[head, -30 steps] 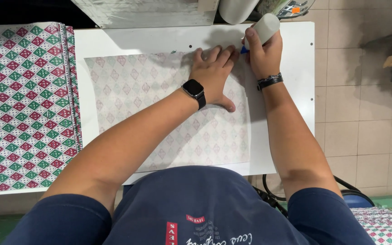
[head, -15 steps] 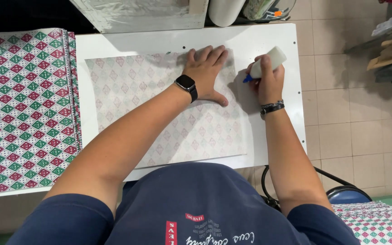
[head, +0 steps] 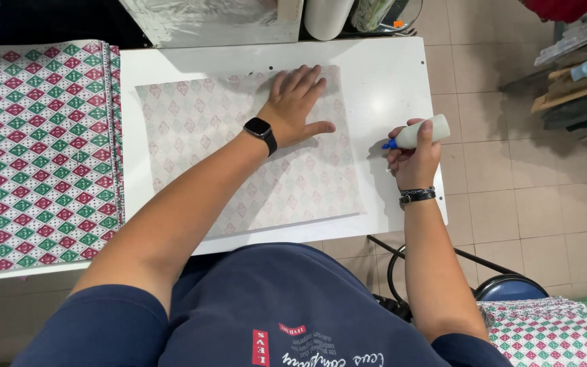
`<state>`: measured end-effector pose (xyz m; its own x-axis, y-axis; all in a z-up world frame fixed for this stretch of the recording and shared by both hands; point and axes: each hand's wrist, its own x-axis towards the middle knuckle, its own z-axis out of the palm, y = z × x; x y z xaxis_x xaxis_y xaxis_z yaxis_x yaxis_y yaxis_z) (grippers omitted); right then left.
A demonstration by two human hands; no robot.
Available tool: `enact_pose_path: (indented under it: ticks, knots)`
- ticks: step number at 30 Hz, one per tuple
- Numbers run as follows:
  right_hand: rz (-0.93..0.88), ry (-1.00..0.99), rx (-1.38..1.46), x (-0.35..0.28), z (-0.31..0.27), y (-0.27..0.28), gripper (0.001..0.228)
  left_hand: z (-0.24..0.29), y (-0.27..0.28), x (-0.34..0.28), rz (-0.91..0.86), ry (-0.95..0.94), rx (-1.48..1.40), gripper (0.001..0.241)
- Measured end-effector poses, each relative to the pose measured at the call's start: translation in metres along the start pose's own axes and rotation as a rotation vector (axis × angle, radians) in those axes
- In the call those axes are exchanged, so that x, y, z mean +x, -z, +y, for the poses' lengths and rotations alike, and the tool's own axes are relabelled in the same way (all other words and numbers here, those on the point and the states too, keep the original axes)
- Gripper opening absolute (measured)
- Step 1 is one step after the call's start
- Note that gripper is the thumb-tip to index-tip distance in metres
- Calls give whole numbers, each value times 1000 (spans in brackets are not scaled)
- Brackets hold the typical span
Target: Applying glue to the edges of a piece of patterned paper and folding it to create a small envelope or bag.
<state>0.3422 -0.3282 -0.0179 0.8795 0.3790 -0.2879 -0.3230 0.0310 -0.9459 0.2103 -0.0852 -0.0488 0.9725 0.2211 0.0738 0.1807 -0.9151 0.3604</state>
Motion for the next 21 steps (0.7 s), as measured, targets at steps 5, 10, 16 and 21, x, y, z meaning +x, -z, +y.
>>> enact_pose_path:
  ticks: [5, 10, 16, 21]
  knots:
    - [-1, 162, -37, -25, 12, 17, 52, -17, 41, -96, -97, -13, -14, 63]
    - [-65, 269, -135, -70, 9, 14, 52, -21, 108, -208, -269, 149, -19, 47]
    - [-260, 354, -163, -131, 22, -49, 56, -48, 120, -270, -294, 200, 75, 51]
    - [-435, 305, -232, -173, 62, -106, 51, -70, 98, -275, -323, 128, 114, 84]
